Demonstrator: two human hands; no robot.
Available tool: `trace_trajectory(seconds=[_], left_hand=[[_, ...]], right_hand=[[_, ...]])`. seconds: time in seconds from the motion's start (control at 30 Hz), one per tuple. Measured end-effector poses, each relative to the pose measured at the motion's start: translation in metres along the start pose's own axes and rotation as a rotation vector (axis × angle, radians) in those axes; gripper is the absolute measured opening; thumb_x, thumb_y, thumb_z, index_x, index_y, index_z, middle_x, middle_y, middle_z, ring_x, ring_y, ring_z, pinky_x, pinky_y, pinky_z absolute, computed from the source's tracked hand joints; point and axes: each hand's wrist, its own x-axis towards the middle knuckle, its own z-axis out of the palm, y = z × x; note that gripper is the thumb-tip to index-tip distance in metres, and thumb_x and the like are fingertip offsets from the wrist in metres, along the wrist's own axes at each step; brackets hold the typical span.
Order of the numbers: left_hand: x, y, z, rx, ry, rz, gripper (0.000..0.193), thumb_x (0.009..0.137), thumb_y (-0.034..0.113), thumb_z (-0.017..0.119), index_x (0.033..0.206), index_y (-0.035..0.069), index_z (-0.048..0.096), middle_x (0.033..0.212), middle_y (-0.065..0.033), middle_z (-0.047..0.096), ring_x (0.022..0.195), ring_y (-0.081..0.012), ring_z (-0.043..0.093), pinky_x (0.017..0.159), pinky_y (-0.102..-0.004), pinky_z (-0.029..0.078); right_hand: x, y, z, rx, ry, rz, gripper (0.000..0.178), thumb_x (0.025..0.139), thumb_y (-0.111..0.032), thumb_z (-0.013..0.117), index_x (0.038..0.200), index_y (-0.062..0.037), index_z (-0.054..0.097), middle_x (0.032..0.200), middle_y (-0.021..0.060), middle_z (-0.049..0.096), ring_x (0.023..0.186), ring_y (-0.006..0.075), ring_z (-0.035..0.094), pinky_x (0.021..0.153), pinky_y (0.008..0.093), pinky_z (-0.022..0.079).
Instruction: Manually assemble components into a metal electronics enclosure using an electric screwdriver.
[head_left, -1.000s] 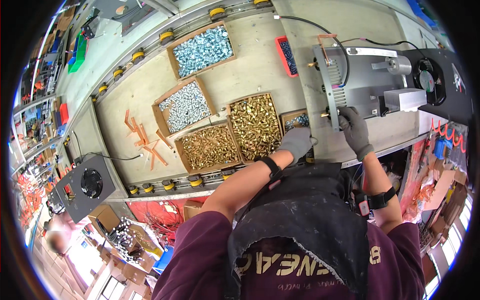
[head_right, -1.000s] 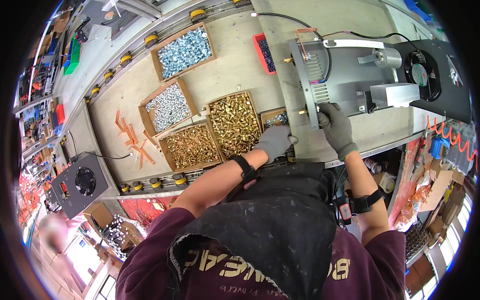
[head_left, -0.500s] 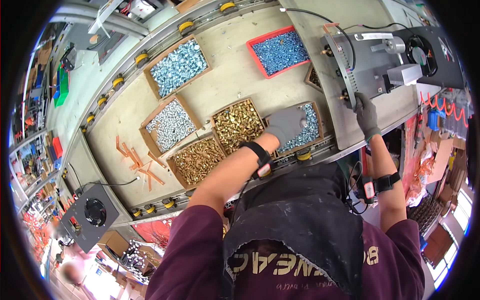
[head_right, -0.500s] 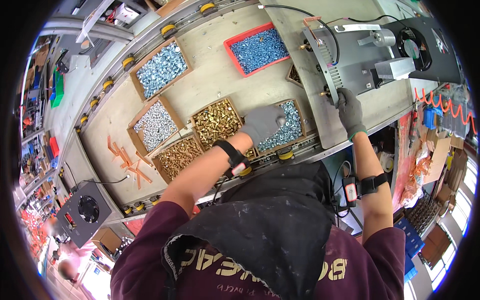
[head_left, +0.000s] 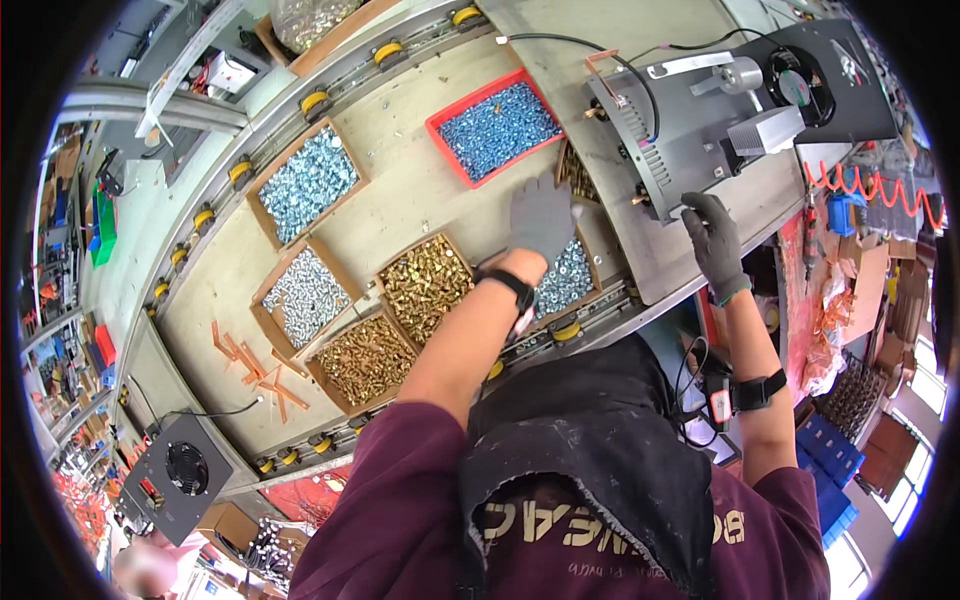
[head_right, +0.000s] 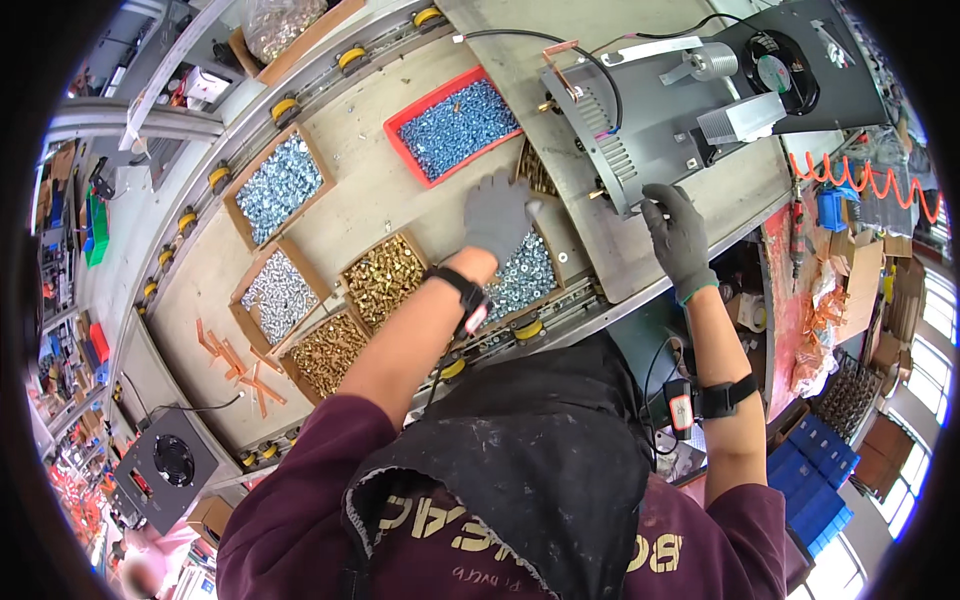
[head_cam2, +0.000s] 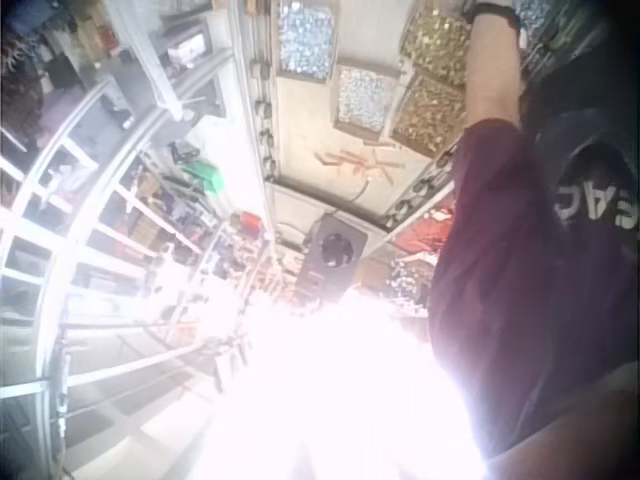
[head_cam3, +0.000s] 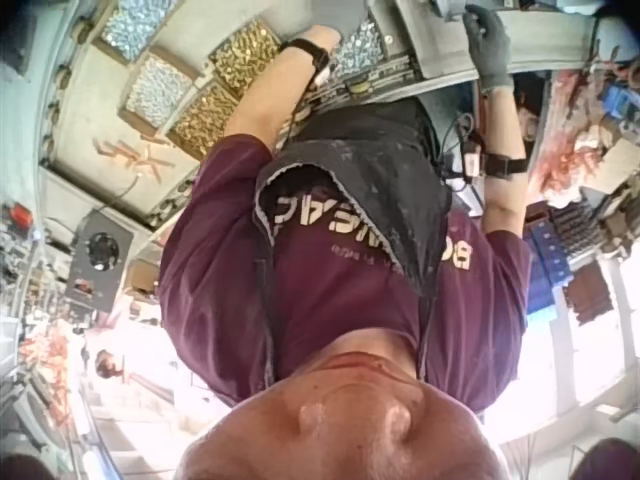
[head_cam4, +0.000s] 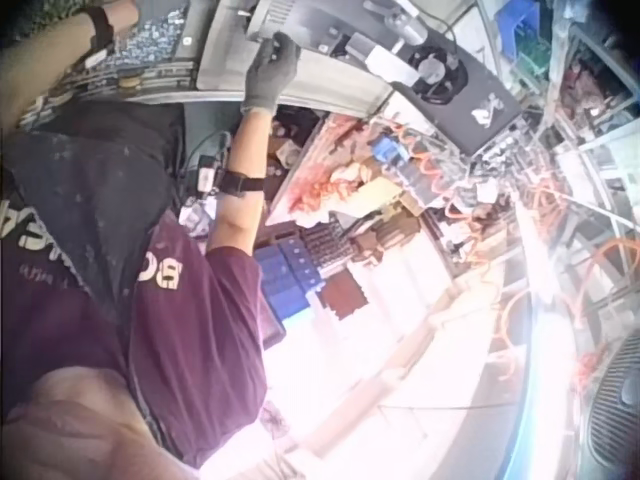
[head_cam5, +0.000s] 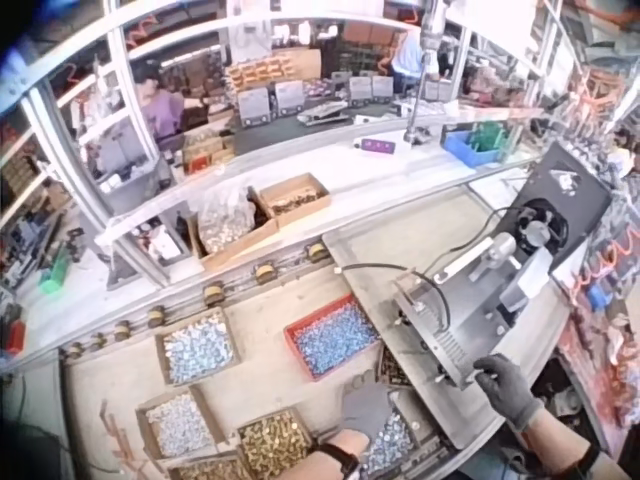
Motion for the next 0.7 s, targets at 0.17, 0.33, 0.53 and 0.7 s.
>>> trace_trajectory(seconds=[0.17, 0.33, 0.53, 0.7], left_hand=[[-0.042, -0.001, -0.006, 0.076, -0.001, -0.045, 0.031, 0.087, 0.039, 0.058, 0.102, 0.014, 0.069, 0.1, -0.0069, 0.056, 0.098, -0.0239, 0.053, 0.082, -0.0413, 0.041], [-0.038, -0.033, -0.031, 0.211, -0.056, -0.183, 0.032, 0.089, 0.04, 0.055, 0.096, 0.015, 0.072, 0.102, -0.0062, 0.055, 0.099, -0.0242, 0.052, 0.082, -0.0419, 0.041], [-0.062, -0.037, -0.047, 0.382, -0.251, -0.362, 0.037, 0.092, 0.043, 0.053, 0.101, 0.013, 0.072, 0.113, -0.0083, 0.055, 0.111, -0.0263, 0.051, 0.092, -0.0431, 0.04], [-0.038, -0.037, -0.043, 0.283, -0.183, -0.553, 0.046, 0.09, 0.044, 0.058, 0.124, 0.014, 0.056, 0.116, -0.009, 0.053, 0.112, -0.028, 0.051, 0.09, -0.0437, 0.044]], right_hand=[[-0.002, 0.002, 0.002, 0.091, -0.033, 0.061, 0.022, 0.09, -0.012, 0.059, 0.109, -0.0012, 0.061, 0.102, 0.0143, 0.064, 0.087, 0.0275, 0.067, 0.074, 0.0347, 0.052], [0.006, -0.011, 0.002, 0.15, -0.066, -0.038, 0.02, 0.091, -0.009, 0.059, 0.109, -0.0017, 0.061, 0.103, 0.0133, 0.063, 0.084, 0.0267, 0.067, 0.071, 0.0322, 0.052], [0.018, -0.026, -0.009, 0.18, -0.119, -0.123, 0.019, 0.091, -0.01, 0.06, 0.108, -0.0028, 0.061, 0.103, 0.0131, 0.063, 0.082, 0.027, 0.067, 0.07, 0.033, 0.054], [0.03, -0.029, -0.01, 0.242, -0.181, -0.122, 0.019, 0.091, -0.01, 0.059, 0.108, -0.0028, 0.062, 0.102, 0.0136, 0.063, 0.079, 0.0266, 0.067, 0.07, 0.033, 0.054]])
